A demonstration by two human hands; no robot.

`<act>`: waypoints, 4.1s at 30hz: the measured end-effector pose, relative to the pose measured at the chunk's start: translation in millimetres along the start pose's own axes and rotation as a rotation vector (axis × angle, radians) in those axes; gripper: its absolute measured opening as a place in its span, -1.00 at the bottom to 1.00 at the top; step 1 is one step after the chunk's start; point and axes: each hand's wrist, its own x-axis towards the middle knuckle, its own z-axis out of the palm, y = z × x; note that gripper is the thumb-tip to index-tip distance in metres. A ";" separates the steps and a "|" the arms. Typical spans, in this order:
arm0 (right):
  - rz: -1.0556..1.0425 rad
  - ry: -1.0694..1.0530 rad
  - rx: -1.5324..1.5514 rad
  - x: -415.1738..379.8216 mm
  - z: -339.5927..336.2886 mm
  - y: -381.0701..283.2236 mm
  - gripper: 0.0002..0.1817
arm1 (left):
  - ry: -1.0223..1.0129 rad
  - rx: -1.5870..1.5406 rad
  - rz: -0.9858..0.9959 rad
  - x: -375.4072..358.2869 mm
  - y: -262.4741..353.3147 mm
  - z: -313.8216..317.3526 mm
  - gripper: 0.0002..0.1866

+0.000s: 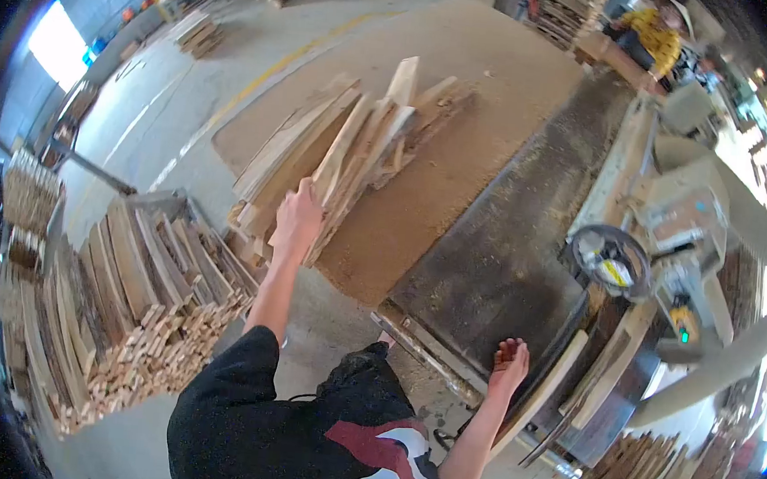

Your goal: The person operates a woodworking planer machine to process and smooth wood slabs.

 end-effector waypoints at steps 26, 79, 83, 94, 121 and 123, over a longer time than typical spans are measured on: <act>0.327 -0.229 0.046 -257.7 -62.7 26.6 -0.56 | -0.847 -0.481 0.739 -368.7 196.0 120.3 -0.44; 0.289 0.524 -0.030 68.1 44.5 -54.7 -0.52 | 0.125 -0.813 0.628 -88.8 445.3 189.7 -0.72; 0.219 0.532 0.090 105.3 60.0 -63.9 -0.51 | 0.199 -0.526 0.579 57.8 468.4 202.9 -0.25; -0.236 0.193 -0.378 94.9 73.7 -45.5 -0.60 | -0.013 -0.196 0.855 92.7 444.2 226.9 -0.58; 0.367 0.033 0.185 -208.5 -96.7 55.4 -0.54 | -0.252 -0.282 0.981 -425.4 216.6 196.9 -0.29; 0.432 0.066 0.226 -205.9 -92.5 45.7 -0.49 | -0.258 -0.376 0.843 -426.0 229.7 202.4 -0.23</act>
